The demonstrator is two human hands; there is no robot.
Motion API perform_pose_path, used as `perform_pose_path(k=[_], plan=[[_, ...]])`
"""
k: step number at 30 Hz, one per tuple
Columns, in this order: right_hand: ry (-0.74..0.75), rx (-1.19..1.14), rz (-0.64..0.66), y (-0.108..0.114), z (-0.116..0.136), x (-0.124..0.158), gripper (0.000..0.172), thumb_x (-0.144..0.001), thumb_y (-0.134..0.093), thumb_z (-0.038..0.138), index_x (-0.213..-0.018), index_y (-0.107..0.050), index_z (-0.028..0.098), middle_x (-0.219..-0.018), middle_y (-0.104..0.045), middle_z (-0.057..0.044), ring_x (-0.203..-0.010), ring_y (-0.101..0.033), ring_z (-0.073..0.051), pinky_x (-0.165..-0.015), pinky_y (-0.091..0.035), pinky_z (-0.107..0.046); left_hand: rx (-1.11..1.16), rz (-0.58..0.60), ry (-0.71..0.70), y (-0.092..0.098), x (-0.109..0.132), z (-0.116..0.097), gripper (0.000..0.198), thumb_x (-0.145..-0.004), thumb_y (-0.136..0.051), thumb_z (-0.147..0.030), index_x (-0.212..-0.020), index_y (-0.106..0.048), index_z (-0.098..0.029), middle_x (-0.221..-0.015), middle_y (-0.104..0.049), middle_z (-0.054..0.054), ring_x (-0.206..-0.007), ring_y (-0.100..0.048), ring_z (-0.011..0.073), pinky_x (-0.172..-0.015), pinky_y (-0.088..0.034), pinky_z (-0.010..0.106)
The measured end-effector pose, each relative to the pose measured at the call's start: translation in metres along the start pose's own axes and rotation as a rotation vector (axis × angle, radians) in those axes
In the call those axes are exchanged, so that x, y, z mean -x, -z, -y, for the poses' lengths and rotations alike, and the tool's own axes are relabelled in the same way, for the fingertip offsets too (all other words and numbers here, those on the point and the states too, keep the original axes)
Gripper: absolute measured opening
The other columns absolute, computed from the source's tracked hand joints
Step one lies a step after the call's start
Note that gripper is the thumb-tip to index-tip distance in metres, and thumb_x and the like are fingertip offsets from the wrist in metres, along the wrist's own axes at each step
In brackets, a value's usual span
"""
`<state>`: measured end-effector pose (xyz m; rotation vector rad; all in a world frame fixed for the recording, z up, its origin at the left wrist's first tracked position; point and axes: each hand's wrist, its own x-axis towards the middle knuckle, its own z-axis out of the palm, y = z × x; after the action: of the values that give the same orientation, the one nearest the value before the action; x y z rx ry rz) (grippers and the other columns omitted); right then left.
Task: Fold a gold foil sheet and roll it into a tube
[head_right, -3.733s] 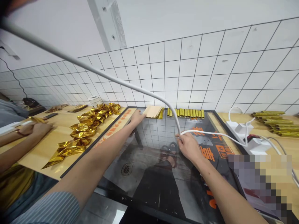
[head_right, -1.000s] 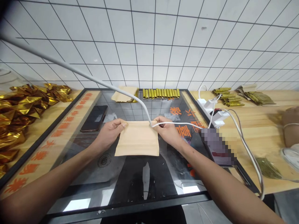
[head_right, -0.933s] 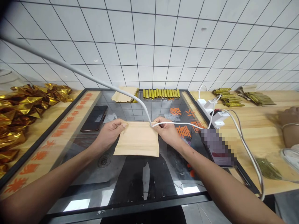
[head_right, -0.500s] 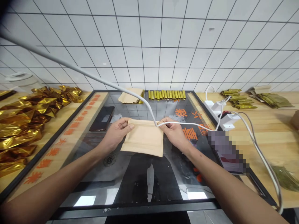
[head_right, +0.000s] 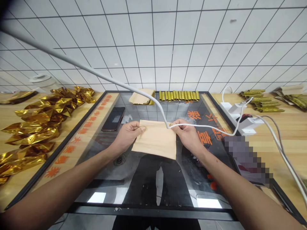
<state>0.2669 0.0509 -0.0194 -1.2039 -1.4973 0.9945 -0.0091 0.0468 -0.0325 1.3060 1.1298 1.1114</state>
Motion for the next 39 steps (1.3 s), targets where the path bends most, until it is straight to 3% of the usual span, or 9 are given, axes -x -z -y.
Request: perform_pose_path(k=[5,10,14,20,26,32,39], plan=[[0.011,0.034,0.001,0.0019,-0.0002,-0.0002,0.042,-0.089,-0.077,0.061,-0.076,-0.069,0.022,-0.078,-0.064,-0.001,-0.074,-0.052,-0.017,-0.066,-0.039,-0.030,0.022,0.027,0.020,-0.0014,0.0007,-0.0019,0.040,-0.080,-0.080,-0.054,-0.075,-0.061,-0.019,-0.069,-0.065,-0.001,-0.062,-0.057,0.0131,-0.059,-0.044,0.025],[-0.004,0.011,0.024,0.0007,-0.0001,-0.0008,0.040,-0.088,-0.078,0.060,-0.078,-0.069,0.022,-0.075,-0.063,-0.001,-0.071,-0.051,-0.017,-0.065,-0.039,-0.031,-0.077,0.015,-0.055,0.0013,0.0009,-0.0025,0.036,-0.084,-0.077,-0.051,-0.074,-0.061,-0.020,-0.065,-0.058,-0.003,-0.059,-0.049,0.0116,-0.057,-0.037,0.023],[0.003,0.033,0.009,-0.0016,0.0018,-0.0005,0.041,-0.088,-0.077,0.060,-0.077,-0.068,0.022,-0.073,-0.060,0.000,-0.068,-0.048,-0.016,-0.063,-0.036,-0.030,-0.118,-0.026,-0.082,0.0037,0.0008,-0.0033,0.035,-0.085,-0.075,-0.051,-0.074,-0.061,-0.021,-0.068,-0.058,-0.002,-0.063,-0.051,0.0137,-0.060,-0.039,0.025],[-0.022,-0.012,0.051,-0.0019,0.0032,0.0004,0.039,-0.082,-0.083,0.058,-0.079,-0.067,0.023,-0.076,-0.063,0.000,-0.072,-0.053,-0.017,-0.065,-0.039,-0.030,-0.135,-0.019,-0.070,0.0045,0.0021,-0.0044,0.035,-0.087,-0.072,-0.050,-0.076,-0.059,-0.020,-0.070,-0.059,-0.002,-0.066,-0.052,0.0138,-0.063,-0.039,0.025],[-0.013,0.034,0.059,0.0007,0.0041,0.0002,0.038,-0.084,-0.081,0.057,-0.077,-0.068,0.022,-0.074,-0.062,0.000,-0.070,-0.051,-0.017,-0.065,-0.039,-0.030,-0.091,0.024,-0.063,0.0045,0.0014,-0.0044,0.034,-0.087,-0.074,-0.049,-0.078,-0.061,-0.019,-0.069,-0.057,-0.003,-0.064,-0.049,0.0129,-0.062,-0.036,0.026],[0.036,0.050,0.176,0.0009,0.0027,0.0006,0.039,-0.090,-0.078,0.055,-0.075,-0.065,0.022,-0.072,-0.055,0.002,-0.068,-0.045,-0.015,-0.064,-0.034,-0.031,-0.140,0.059,-0.082,0.0051,0.0022,-0.0070,0.038,-0.087,-0.075,-0.052,-0.077,-0.065,-0.017,-0.068,-0.055,-0.002,-0.064,-0.047,0.0121,-0.062,-0.033,0.025],[0.035,0.057,0.173,0.0019,-0.0042,0.0002,0.035,-0.094,-0.073,0.053,-0.081,-0.066,0.021,-0.076,-0.059,0.000,-0.073,-0.051,-0.017,-0.068,-0.037,-0.032,-0.193,0.045,-0.068,0.0039,0.0029,-0.0094,0.041,-0.086,-0.073,-0.055,-0.075,-0.065,-0.017,-0.067,-0.057,-0.001,-0.063,-0.048,0.0127,-0.060,-0.034,0.025]])
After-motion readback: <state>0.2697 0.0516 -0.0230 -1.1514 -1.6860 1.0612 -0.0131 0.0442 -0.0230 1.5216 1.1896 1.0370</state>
